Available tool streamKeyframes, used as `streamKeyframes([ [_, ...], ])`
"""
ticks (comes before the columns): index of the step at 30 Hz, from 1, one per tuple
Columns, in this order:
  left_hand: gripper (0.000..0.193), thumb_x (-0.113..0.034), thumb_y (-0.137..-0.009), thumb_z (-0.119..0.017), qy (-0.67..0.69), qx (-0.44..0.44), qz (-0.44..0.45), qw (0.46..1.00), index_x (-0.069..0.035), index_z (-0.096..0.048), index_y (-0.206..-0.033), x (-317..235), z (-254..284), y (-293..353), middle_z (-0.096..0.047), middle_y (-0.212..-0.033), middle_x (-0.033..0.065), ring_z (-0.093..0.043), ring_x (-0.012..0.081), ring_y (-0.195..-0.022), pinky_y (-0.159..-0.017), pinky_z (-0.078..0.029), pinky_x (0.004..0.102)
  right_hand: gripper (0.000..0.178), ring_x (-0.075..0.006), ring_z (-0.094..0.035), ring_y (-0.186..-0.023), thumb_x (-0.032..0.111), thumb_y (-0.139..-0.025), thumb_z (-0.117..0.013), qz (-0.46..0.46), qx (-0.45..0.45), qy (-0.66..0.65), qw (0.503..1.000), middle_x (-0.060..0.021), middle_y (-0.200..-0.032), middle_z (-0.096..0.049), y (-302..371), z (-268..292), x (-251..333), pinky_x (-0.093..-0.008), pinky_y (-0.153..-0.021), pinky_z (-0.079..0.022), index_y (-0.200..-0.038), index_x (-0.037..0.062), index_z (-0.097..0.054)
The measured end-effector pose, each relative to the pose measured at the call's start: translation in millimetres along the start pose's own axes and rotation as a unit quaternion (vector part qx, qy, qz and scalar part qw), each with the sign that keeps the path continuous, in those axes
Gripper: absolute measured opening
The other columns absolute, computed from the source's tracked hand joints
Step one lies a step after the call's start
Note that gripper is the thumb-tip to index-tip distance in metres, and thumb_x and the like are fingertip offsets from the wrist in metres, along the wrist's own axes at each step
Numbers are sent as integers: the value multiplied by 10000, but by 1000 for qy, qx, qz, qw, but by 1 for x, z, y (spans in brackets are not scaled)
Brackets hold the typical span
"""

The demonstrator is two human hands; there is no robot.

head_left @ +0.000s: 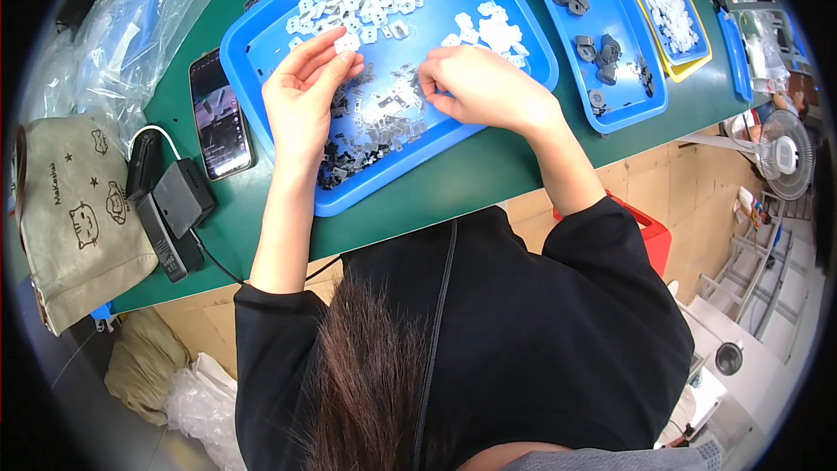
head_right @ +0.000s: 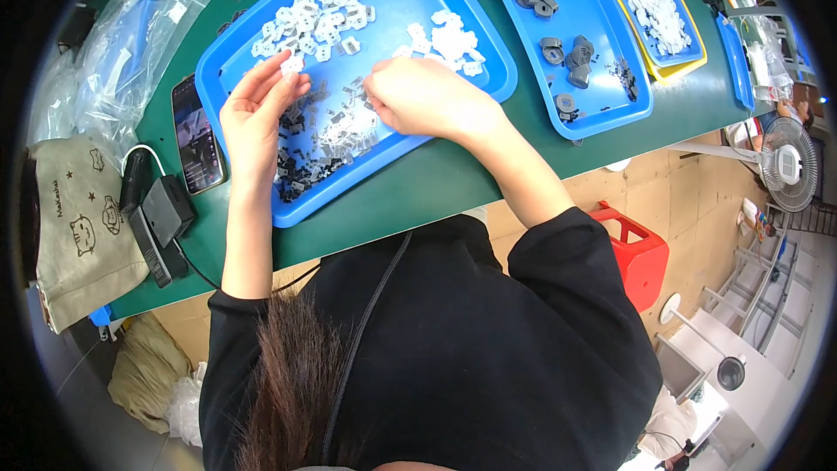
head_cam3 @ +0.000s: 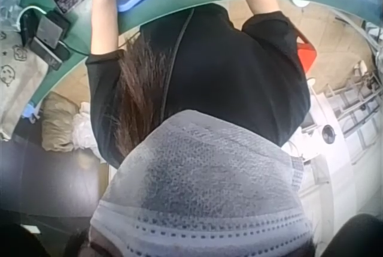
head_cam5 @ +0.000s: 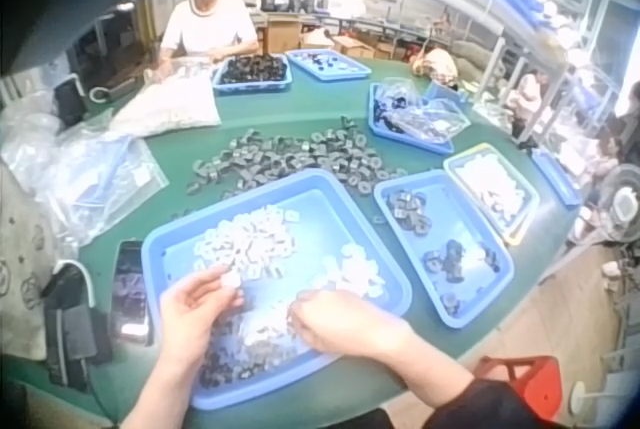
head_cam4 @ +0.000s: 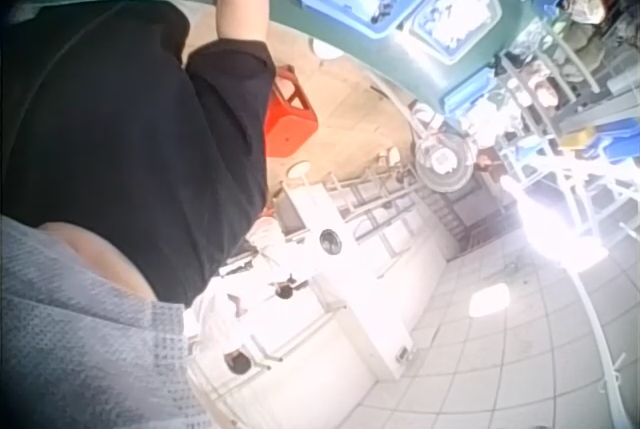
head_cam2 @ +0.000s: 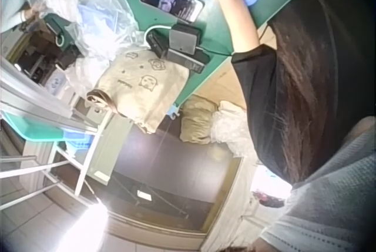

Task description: The person assembles small plastic components by hand, fitting tiny black pieces into white plastic pieces and setting the assembled parts onto a tray.

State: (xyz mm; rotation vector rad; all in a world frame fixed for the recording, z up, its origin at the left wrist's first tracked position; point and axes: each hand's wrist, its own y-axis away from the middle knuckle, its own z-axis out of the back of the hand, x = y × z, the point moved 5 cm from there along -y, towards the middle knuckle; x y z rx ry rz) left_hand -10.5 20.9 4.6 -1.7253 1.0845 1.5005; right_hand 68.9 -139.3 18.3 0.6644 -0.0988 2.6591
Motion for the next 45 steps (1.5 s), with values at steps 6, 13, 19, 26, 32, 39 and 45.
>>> streamKeyframes([
  [6,278,16,-821,-628,9,2,-3,1000,60,-583,-1091,0,-1,2,-629,-956,151,-647,194,-855,-785,-531,271,100,-200,-639,-715,81,-758,-648,26,-91,-152,984,-84,-770,-629,-6,31,2,-290,-648,-503,-811,17,-593],
  [13,285,26,-802,-650,-17,49,-35,998,56,-588,-1078,-4,-10,8,-638,-945,141,-643,182,-863,-797,-524,262,117,-167,-660,-762,59,-805,-644,37,-243,-307,919,-90,-848,-674,-9,40,6,-259,-703,-522,-905,3,-665],
  [19,270,31,-802,-646,5,66,-30,997,65,-590,-1064,-4,-15,11,-631,-955,144,-640,183,-872,-802,-524,259,115,-164,-619,-873,26,-796,-641,101,-284,-268,915,-91,-913,-649,-14,33,16,-278,-790,-490,-904,13,-679],
  [26,264,34,-789,-660,-27,49,-61,997,49,-606,-1047,-3,-15,11,-626,-939,124,-628,156,-865,-797,-524,256,148,-131,-595,-858,4,-774,-643,21,-229,-410,882,-80,-914,-627,-20,14,0,-251,-791,-479,-921,-9,-647],
  [32,255,23,-787,-666,-86,18,-90,992,37,-619,-1037,-6,-16,15,-627,-941,116,-614,135,-876,-790,-523,250,263,-96,-585,-823,13,-758,-669,-6,-212,-460,863,-61,-905,-602,-23,10,8,-239,-781,-478,-998,-4,-561],
  [39,245,29,-794,-654,-66,33,-90,993,49,-613,-1035,-5,-15,14,-634,-953,133,-621,156,-898,-803,-528,265,250,-84,-574,-795,52,-733,-669,-21,-251,-475,843,-26,-851,-600,-27,-2,3,-237,-705,-472,-970,28,-590],
  [45,238,14,-820,-633,49,50,4,998,70,-587,-1047,-3,-14,12,-637,-982,155,-642,193,-880,-816,-527,277,260,-95,-538,-842,39,-760,-650,-26,-224,-588,777,-36,-899,-553,-29,-10,8,-253,-747,-476,-1009,23,-577],
])
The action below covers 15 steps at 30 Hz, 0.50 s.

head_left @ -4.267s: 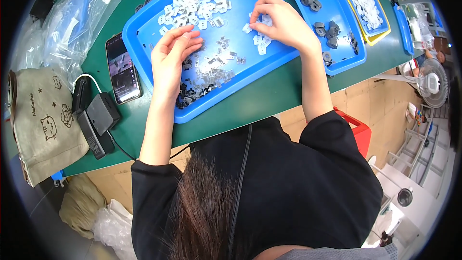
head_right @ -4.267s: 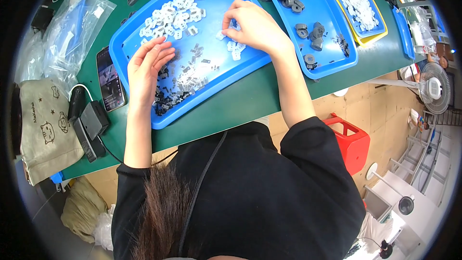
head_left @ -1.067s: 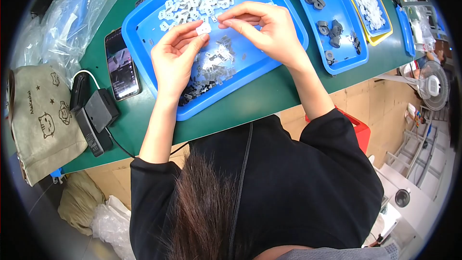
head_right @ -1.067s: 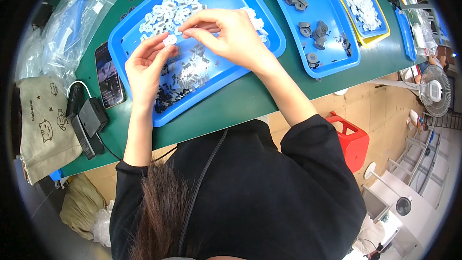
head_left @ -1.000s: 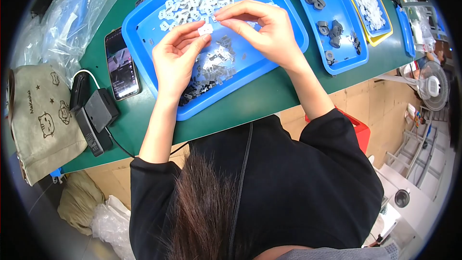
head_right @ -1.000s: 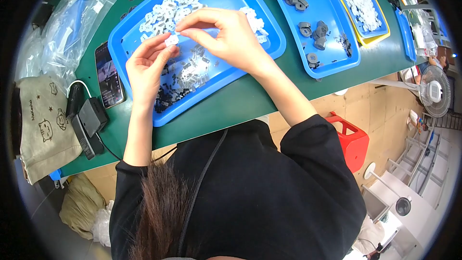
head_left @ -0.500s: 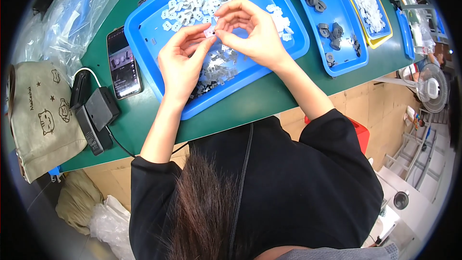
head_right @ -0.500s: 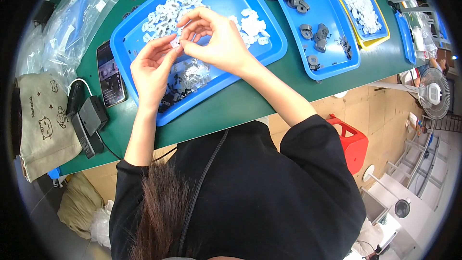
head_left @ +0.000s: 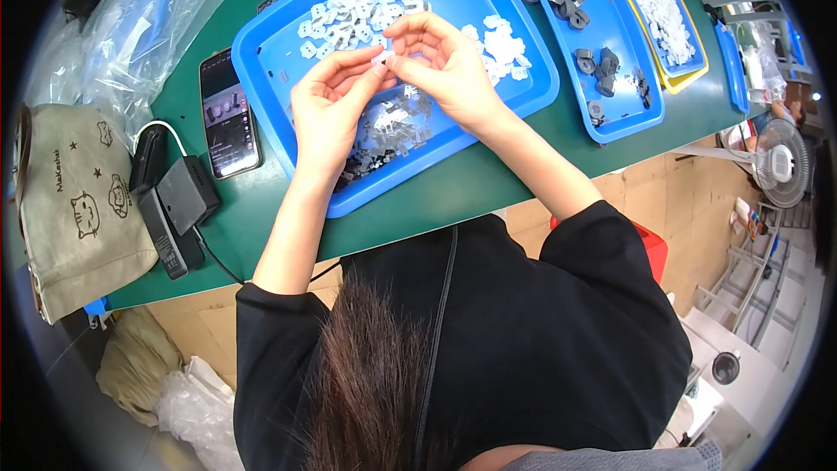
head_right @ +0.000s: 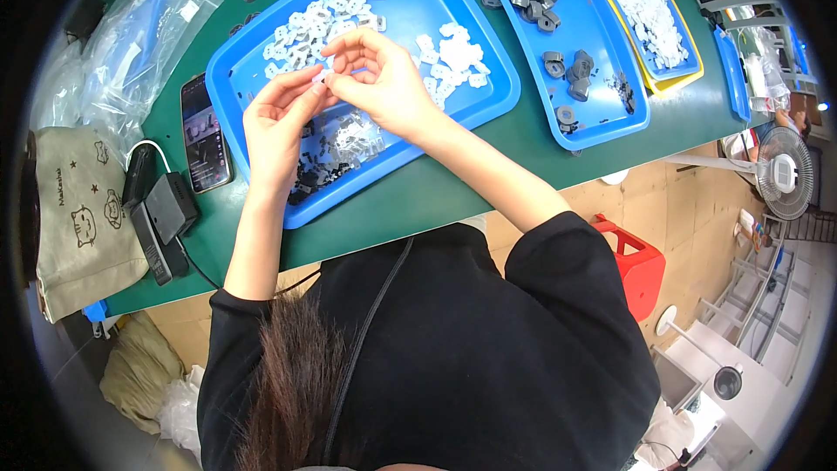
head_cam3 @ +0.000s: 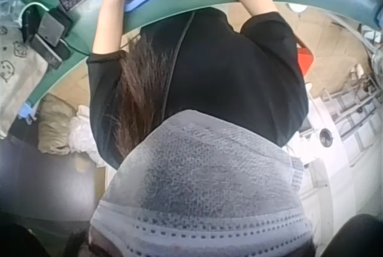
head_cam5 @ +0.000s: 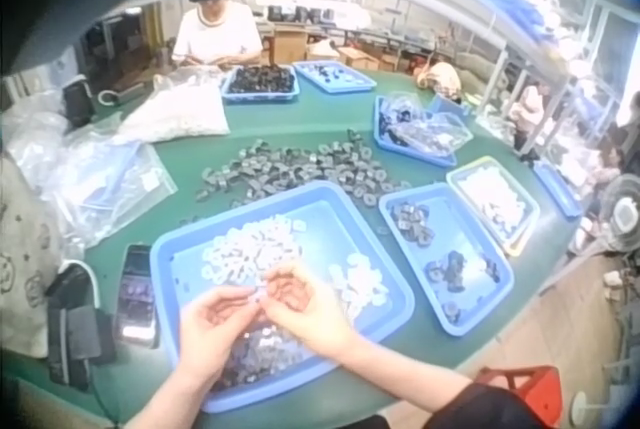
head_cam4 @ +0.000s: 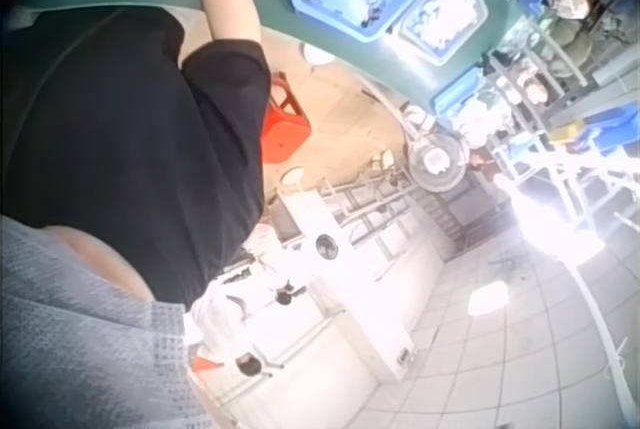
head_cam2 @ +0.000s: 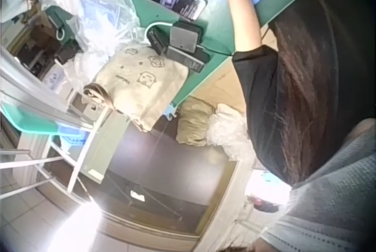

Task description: The person assembles small plastic components by hand, fitting tiny black pieces into white plastic pieces and setting the assembled parts onto a tray.

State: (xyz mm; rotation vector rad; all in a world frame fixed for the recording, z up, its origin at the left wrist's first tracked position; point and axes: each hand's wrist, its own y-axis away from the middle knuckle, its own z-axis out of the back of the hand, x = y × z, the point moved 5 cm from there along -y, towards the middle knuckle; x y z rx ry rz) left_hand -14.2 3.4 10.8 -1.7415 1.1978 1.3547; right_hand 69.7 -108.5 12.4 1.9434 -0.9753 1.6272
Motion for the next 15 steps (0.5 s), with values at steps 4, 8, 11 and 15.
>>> streamKeyframes([
  [4,216,-2,-835,-615,11,-5,1,1000,53,-586,-1041,4,5,-1,-641,-955,143,-645,180,-851,-802,-522,268,287,-109,-535,-935,52,-801,-646,-18,39,-1,999,-39,-959,-559,1,-4,0,-260,-853,-451,-1069,14,-550],
  [8,171,-2,-834,-608,29,-5,2,1000,41,-587,-999,5,8,-3,-642,-934,135,-644,169,-837,-775,-517,261,247,-92,-534,-826,55,-785,-657,-18,39,-21,999,-27,-869,-549,0,-5,-2,-241,-735,-489,-1015,15,-577],
  [11,147,-2,-831,-610,34,-2,1,999,41,-586,-970,7,8,-3,-641,-925,129,-641,163,-831,-772,-518,262,234,-86,-539,-814,54,-784,-659,-40,49,-25,998,-22,-845,-555,-1,-6,-4,-238,-734,-487,-1002,11,-584],
  [15,126,7,-819,-613,25,-9,14,1000,37,-588,-938,10,12,-3,-643,-903,118,-635,149,-821,-763,-513,253,222,-82,-548,-780,59,-787,-659,-30,60,5,998,-18,-819,-559,-1,-7,-7,-234,-729,-489,-990,6,-588],
])
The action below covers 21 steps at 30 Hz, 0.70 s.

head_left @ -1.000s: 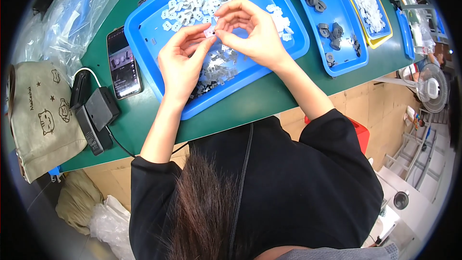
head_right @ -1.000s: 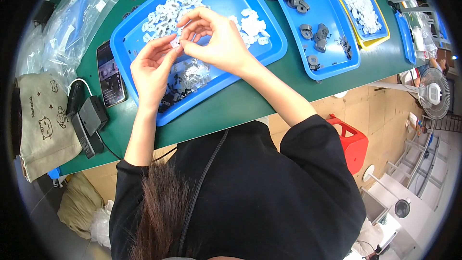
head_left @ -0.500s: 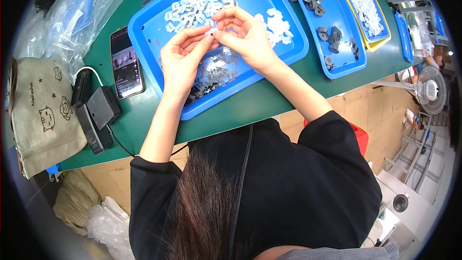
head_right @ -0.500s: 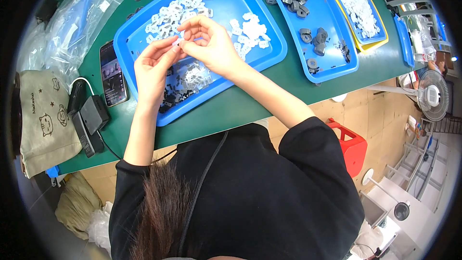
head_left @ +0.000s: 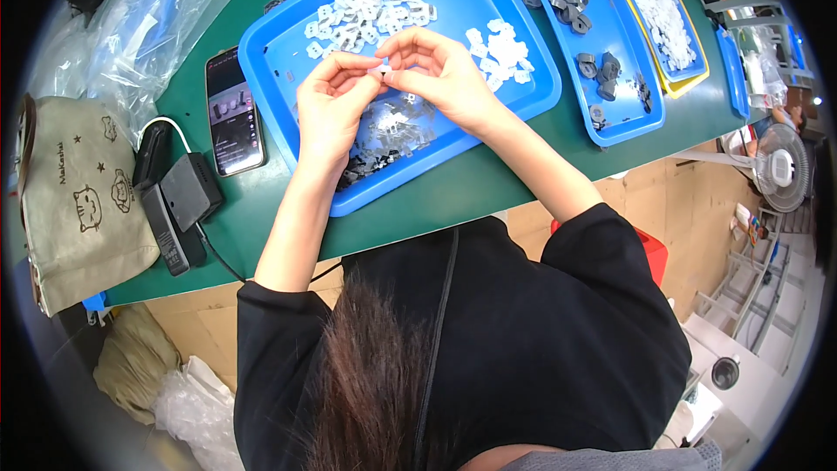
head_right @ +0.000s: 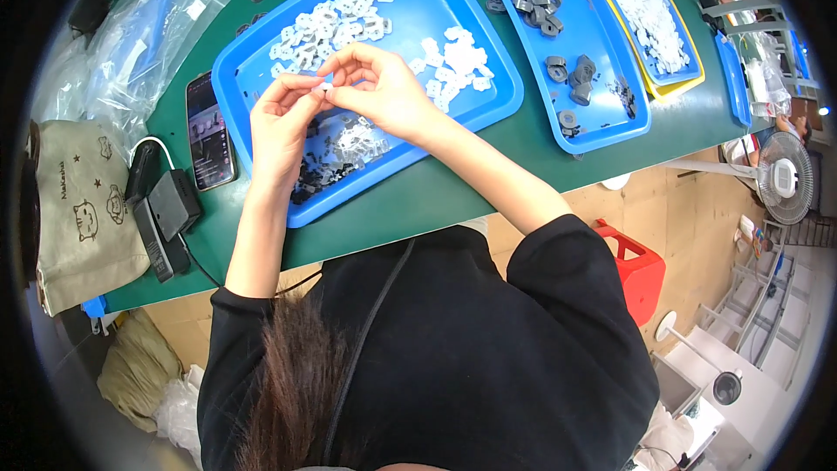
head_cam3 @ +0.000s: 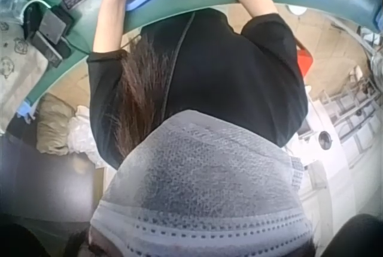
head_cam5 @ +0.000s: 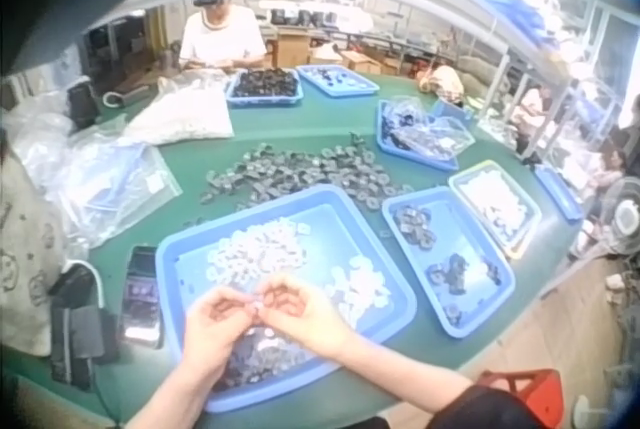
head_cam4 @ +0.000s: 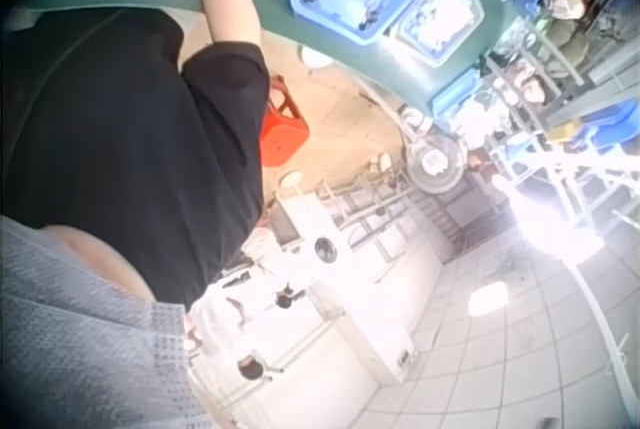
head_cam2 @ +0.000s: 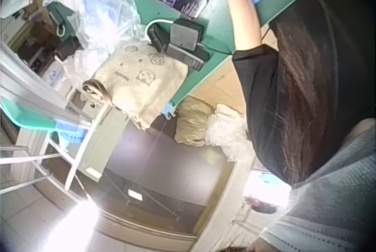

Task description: The person assembles small plastic components by hand, fitting tiny black pieces into white plastic pieces and setting the assembled parts onto a tray.

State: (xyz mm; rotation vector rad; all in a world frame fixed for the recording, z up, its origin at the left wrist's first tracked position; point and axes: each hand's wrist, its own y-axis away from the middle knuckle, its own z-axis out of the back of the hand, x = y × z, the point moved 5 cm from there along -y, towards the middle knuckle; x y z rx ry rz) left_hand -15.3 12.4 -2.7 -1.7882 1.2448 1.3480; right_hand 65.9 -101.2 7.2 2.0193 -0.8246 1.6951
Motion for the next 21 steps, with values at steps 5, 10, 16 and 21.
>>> streamKeyframes([
  [5,115,31,-792,-619,-57,-8,-16,998,27,-608,-907,2,3,-1,-648,-874,99,-627,131,-813,-746,-502,231,267,-115,-571,-921,83,-803,-665,-26,16,78,997,-62,-958,-607,3,0,1,-251,-843,-466,-1044,-3,-592],
  [10,189,-54,-817,-660,-98,19,-13,995,38,-606,-973,-10,-3,1,-663,-849,119,-642,141,-766,-707,-520,239,279,-133,-600,-910,88,-794,-669,5,6,90,996,-85,-996,-629,2,5,7,-269,-822,-485,-1051,-2,-609],
  [16,266,-68,-815,-653,-236,-26,-25,971,-16,-578,-1065,-35,3,26,-679,-816,128,-664,144,-723,-643,-523,242,274,-151,-599,-940,38,-784,-670,-46,50,141,988,-92,-1024,-619,6,-4,9,-284,-826,-511,-1044,-12,-599],
  [21,299,-221,-806,-659,-682,-235,-227,654,-119,-608,-1082,-70,40,70,-583,-1047,113,-507,263,-1041,-888,-384,392,233,-126,-591,-865,22,-797,-634,-56,37,83,994,-75,-972,-599,4,10,-1,-259,-785,-510,-1017,-2,-561],
])
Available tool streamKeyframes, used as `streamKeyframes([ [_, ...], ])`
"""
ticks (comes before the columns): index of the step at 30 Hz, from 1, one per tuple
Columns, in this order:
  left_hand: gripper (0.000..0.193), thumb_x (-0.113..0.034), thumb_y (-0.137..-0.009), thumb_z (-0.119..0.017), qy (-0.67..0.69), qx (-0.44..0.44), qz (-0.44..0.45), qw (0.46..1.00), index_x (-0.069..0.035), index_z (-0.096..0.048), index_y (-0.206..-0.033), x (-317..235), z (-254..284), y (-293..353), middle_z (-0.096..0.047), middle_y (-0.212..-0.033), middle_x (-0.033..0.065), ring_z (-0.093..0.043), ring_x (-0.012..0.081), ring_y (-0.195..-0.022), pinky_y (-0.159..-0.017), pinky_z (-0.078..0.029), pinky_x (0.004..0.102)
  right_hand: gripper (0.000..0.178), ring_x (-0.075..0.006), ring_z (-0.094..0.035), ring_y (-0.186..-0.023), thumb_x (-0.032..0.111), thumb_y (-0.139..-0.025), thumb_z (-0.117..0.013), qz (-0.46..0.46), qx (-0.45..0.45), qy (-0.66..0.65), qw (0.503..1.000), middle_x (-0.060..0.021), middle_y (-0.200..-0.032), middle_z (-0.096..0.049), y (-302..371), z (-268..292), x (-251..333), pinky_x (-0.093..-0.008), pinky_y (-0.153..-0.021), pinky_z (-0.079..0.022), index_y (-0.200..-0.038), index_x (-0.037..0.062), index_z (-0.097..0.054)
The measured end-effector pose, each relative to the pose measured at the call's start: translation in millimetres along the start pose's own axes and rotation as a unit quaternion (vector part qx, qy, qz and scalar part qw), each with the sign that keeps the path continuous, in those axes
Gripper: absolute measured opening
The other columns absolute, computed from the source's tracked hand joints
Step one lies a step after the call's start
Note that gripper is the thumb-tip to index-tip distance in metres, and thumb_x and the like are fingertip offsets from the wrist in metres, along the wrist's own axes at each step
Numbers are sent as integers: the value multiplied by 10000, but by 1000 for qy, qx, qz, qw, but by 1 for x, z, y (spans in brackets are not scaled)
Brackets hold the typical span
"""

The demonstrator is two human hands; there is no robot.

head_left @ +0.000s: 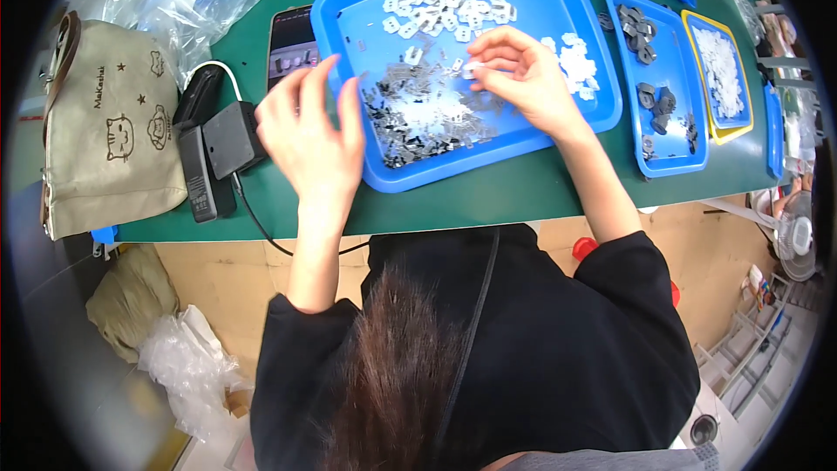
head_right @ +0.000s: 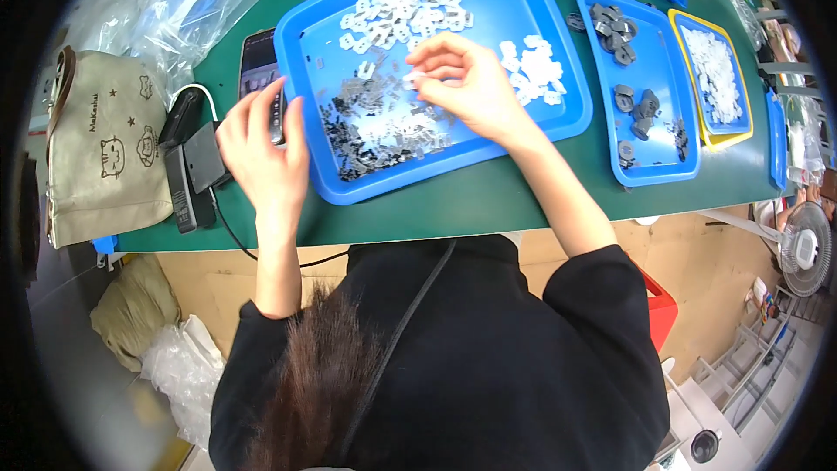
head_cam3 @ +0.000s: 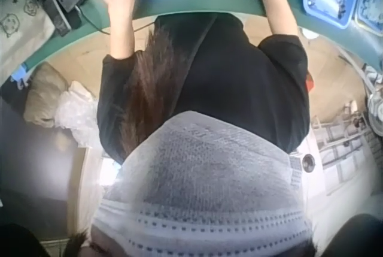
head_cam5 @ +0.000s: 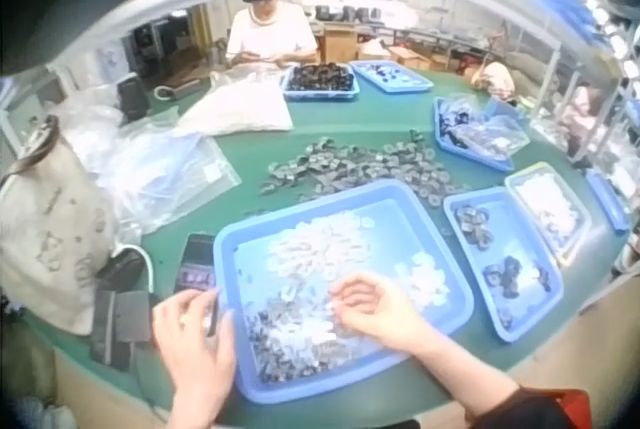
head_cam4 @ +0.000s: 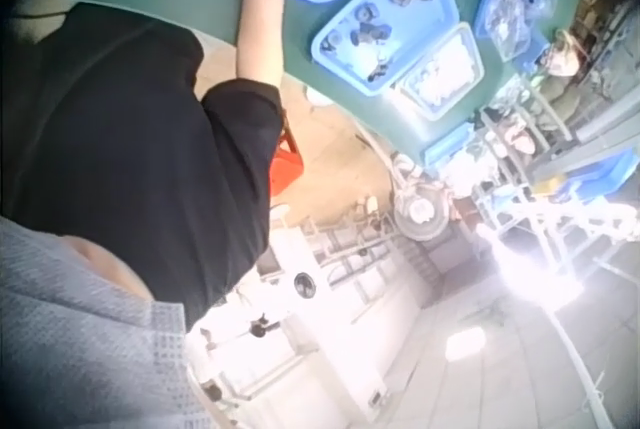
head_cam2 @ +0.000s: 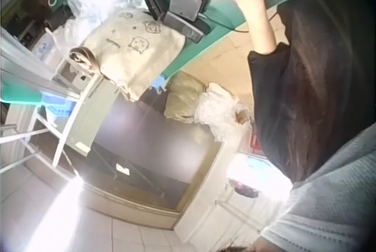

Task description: The person assembles small plastic components by hand, fitting tiny black pieces into white plastic pieces and setting the assembled parts onto a tray.

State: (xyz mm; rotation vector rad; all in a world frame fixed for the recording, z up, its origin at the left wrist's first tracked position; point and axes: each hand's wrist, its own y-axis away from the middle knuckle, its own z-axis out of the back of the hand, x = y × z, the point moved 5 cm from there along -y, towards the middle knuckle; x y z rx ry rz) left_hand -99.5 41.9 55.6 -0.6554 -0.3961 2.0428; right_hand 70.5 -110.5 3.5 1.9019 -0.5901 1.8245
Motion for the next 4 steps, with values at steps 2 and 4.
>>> streamKeyframes([
  [2,286,-279,-815,-646,-150,-36,30,988,-161,-617,-1074,25,8,16,-466,-1224,133,-392,322,-1174,-967,-298,457,221,-112,-584,-864,28,-810,-611,-24,18,-17,999,-65,-942,-586,-2,0,-5,-246,-784,-495,-1017,13,-538],
  [4,353,-353,-803,-651,-225,-22,49,973,-181,-605,-1109,46,11,28,-360,-1335,130,-266,339,-1289,-1032,-190,546,239,-124,-583,-877,34,-821,-580,-19,42,-17,999,-66,-948,-579,-5,-3,-8,-257,-829,-473,-1048,24,-508],
])
